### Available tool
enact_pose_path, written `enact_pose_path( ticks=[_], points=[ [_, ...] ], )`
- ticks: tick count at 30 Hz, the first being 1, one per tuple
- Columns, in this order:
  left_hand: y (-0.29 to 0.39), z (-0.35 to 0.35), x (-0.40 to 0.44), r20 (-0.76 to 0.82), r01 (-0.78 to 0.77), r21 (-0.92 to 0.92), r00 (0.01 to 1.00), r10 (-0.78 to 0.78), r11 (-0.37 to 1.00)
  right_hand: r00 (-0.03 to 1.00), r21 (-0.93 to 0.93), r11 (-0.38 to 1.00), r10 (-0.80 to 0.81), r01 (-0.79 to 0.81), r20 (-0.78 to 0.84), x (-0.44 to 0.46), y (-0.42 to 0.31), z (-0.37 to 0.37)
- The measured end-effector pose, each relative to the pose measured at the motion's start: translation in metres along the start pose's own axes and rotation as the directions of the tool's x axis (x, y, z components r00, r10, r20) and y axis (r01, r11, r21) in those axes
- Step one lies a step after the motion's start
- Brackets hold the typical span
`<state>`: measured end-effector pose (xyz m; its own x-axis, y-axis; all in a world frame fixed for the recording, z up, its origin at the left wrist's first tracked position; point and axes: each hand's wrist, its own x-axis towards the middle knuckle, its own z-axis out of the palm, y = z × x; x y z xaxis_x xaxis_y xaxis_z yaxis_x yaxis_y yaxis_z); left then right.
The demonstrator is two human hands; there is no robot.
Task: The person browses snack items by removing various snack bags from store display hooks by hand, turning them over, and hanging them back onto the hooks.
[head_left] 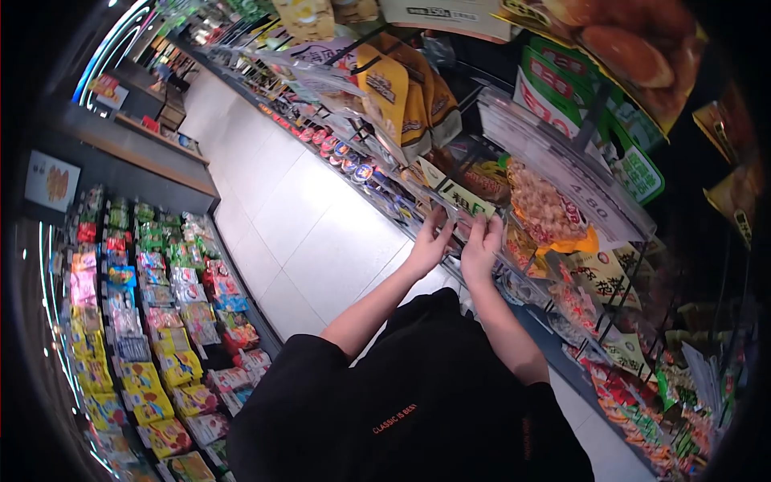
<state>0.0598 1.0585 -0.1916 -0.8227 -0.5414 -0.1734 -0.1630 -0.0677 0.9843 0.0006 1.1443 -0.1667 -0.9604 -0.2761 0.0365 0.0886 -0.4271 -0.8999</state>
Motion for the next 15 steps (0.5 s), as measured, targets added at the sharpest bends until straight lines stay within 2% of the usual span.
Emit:
enact_pose_path(
  ticks=[1, 2, 3, 4, 6, 8, 9, 10, 12, 13, 14, 15],
  points=[
    [-0.002, -0.003, -0.006, -0.021, -0.006, -0.007, 1.000, 0.005, 1.000, 0.999, -0.045, 0.999, 0.003, -0.001, 0.047, -0.001, 0.002, -0.004],
    [-0.004, -0.008, -0.014, 0.008, 0.062, -0.003, 0.998, -0.062, 0.998, 0.998, -0.047, 0.999, 0.008, -0.005, 0.065, -0.006, 0.005, -0.007],
    [-0.007, -0.013, -0.021, 0.039, 0.131, 0.001, 0.991, -0.131, 0.991, 0.997, -0.067, 0.997, -0.044, 0.048, 0.059, -0.011, 0.003, -0.007],
    [-0.013, -0.020, -0.024, 0.023, 0.124, -0.009, 0.992, -0.124, 0.992, 0.993, -0.083, 0.991, -0.102, 0.106, 0.056, -0.015, 0.002, -0.006],
    [-0.022, -0.037, -0.027, 0.054, 0.277, -0.089, 0.961, -0.273, 0.957, 0.993, -0.073, 0.993, -0.085, 0.090, 0.076, -0.028, 0.003, -0.010],
    [-0.022, -0.050, -0.029, 0.013, 0.309, -0.136, 0.951, -0.310, 0.941, 0.993, -0.214, 0.977, 0.019, 0.005, 0.114, -0.041, -0.001, -0.014],
    [-0.026, -0.058, -0.028, -0.016, 0.327, -0.168, 0.943, -0.334, 0.930, 0.996, -0.303, 0.952, -0.014, 0.041, 0.090, -0.047, 0.002, -0.015],
    [-0.028, -0.063, -0.027, -0.042, 0.343, -0.200, 0.933, -0.358, 0.918, 0.995, -0.313, 0.949, -0.019, 0.049, 0.099, -0.050, 0.015, -0.023],
    [-0.033, -0.072, -0.023, -0.051, 0.342, -0.246, 0.930, -0.365, 0.907, 0.981, -0.462, 0.886, 0.067, 0.026, 0.182, -0.053, 0.035, -0.035],
    [-0.034, -0.076, -0.021, -0.064, 0.367, -0.269, 0.916, -0.397, 0.890, 0.974, -0.468, 0.884, 0.121, -0.017, 0.192, -0.054, 0.036, -0.037],
    [-0.036, -0.079, -0.016, -0.075, 0.387, -0.292, 0.902, -0.425, 0.874, 0.974, -0.481, 0.877, 0.109, 0.001, 0.201, -0.052, 0.038, -0.037],
    [-0.036, -0.082, -0.014, -0.053, 0.389, -0.317, 0.904, -0.425, 0.865, 0.956, -0.510, 0.859, 0.180, -0.038, 0.232, -0.052, 0.041, -0.037]
  ],
)
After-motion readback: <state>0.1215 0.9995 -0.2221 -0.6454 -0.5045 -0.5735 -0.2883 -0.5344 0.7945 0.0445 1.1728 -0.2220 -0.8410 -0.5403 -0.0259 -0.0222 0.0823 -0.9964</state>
